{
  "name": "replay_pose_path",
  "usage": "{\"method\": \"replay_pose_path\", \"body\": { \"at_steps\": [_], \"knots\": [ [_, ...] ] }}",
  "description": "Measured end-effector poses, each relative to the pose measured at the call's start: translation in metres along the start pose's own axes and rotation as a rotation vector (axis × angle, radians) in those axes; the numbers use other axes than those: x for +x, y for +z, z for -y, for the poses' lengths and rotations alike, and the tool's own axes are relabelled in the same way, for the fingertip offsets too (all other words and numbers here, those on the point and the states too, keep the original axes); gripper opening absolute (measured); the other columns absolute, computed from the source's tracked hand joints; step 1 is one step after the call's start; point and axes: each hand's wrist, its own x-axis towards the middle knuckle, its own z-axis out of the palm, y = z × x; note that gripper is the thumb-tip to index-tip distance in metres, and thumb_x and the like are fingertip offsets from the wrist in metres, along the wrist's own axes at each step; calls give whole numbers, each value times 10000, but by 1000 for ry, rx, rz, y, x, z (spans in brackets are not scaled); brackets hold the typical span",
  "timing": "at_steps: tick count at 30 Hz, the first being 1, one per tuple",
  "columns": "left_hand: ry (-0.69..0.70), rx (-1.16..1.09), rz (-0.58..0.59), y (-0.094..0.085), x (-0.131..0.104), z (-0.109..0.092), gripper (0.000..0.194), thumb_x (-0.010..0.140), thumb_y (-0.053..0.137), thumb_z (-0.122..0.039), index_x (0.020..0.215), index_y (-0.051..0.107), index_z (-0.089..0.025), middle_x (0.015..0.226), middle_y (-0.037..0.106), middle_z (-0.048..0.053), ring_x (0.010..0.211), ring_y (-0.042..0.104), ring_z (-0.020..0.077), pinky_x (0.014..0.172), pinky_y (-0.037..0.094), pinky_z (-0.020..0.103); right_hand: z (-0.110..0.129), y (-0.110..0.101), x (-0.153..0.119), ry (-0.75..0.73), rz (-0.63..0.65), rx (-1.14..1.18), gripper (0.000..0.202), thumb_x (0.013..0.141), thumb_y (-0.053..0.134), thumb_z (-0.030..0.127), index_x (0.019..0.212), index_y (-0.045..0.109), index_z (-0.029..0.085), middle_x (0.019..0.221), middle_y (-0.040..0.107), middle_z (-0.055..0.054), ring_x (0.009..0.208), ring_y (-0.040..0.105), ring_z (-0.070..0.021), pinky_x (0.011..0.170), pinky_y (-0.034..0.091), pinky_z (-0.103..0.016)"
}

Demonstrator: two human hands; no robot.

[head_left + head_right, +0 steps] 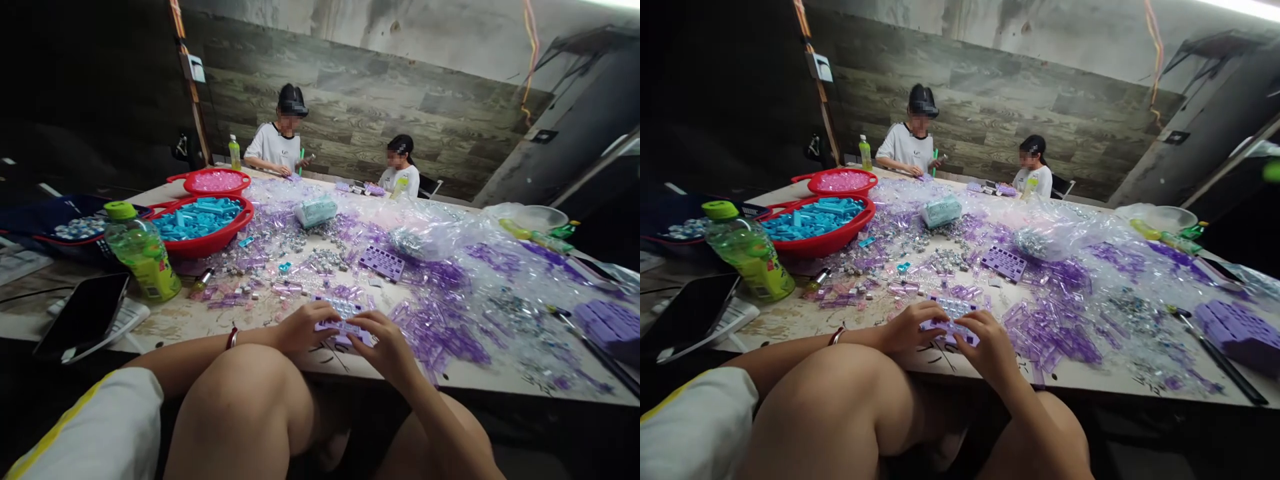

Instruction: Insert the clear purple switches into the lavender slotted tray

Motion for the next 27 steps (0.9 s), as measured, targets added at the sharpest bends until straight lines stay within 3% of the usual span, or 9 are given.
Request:
{"method": "replay_pose_path", "body": {
  "at_steps": [7, 14, 27],
  "knots": [
    [-68, 159, 117, -3, 0, -5, 154, 801, 556, -190, 948, 584, -155, 906, 611, 60, 880, 548, 182, 806, 446, 295, 1, 1, -1, 59, 77, -37, 156, 795, 641, 148, 937, 672, 207, 909, 664, -63, 869, 607, -222, 771, 508, -367],
    [-83, 411, 160, -9, 2, -11, 110, 729, 553, -224, 821, 563, -166, 798, 593, 37, 810, 511, 196, 752, 394, 325, 3, 4, -1, 43, 140, -74, 109, 803, 619, 124, 861, 623, 216, 863, 664, -41, 859, 597, -213, 763, 494, -353],
    [-96, 491, 210, -7, 2, -7, 94, 709, 567, -236, 769, 534, -171, 779, 577, 28, 800, 492, 192, 721, 376, 327, 0, 6, -1, 8, 165, -110, 113, 799, 637, 117, 851, 665, 213, 866, 673, -40, 852, 603, -197, 792, 501, -342]
  ]
}}
